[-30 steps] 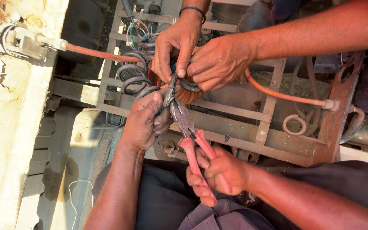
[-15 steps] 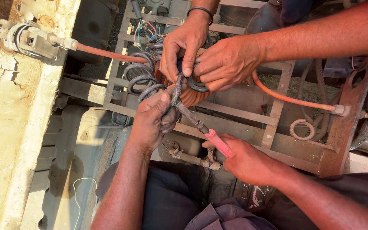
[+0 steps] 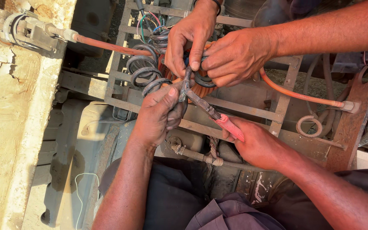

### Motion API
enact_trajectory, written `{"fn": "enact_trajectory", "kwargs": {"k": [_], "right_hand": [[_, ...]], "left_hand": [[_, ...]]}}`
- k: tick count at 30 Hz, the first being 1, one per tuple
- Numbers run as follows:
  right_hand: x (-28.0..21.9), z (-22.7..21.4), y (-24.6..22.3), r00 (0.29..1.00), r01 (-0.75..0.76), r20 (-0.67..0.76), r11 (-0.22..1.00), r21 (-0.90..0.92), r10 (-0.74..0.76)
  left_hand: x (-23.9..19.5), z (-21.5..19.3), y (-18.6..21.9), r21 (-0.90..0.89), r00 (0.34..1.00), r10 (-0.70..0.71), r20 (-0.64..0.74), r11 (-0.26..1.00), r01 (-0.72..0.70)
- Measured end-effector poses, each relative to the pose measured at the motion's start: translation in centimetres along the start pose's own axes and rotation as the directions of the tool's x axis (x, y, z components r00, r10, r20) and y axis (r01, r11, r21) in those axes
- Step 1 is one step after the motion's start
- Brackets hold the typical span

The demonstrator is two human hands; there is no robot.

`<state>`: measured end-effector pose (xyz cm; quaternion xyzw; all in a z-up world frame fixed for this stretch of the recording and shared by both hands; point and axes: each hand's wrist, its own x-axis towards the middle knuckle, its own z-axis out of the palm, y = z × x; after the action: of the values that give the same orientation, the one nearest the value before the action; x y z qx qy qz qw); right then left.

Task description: The person strips the outer insulation from a black cable using pliers and a screwdriver while another person holds the cable steady. The person then twists the exposed inner wires together.

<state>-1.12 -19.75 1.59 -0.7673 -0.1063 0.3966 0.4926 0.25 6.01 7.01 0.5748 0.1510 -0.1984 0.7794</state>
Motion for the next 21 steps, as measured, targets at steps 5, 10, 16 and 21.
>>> {"fn": "enact_trajectory", "kwargs": {"k": [5, 10, 16, 21], "right_hand": [[2.0, 2.1, 1.7, 0.918, 0.363, 0.04, 0.876, 0.316, -0.395], [1.7, 4.1, 0.3, 0.988, -0.123, 0.146, 0.832, 0.541, 0.051], [0.7, 2.7, 0.2, 0.955, 0.194, -0.215, 0.978, -0.075, -0.205], [1.0, 2.2, 0.6, 0.983, -0.006, -0.184, 0.997, -0.081, -0.009]], "left_hand": [[-0.4, 0.9, 0.2, -0.208, 0.999, 0.002, 0.04, 0.978, 0.006], [-0.3, 0.7, 0.6, -0.259, 0.999, 0.018, 0.029, 0.966, -0.01], [0.6, 0.4, 1.7, 0.632, 0.985, 0.137, -0.105, 0.774, -0.04], [1.6, 1.8, 1.3, 0.809, 0.98, 0.124, -0.156, 0.585, 0.055]]}}
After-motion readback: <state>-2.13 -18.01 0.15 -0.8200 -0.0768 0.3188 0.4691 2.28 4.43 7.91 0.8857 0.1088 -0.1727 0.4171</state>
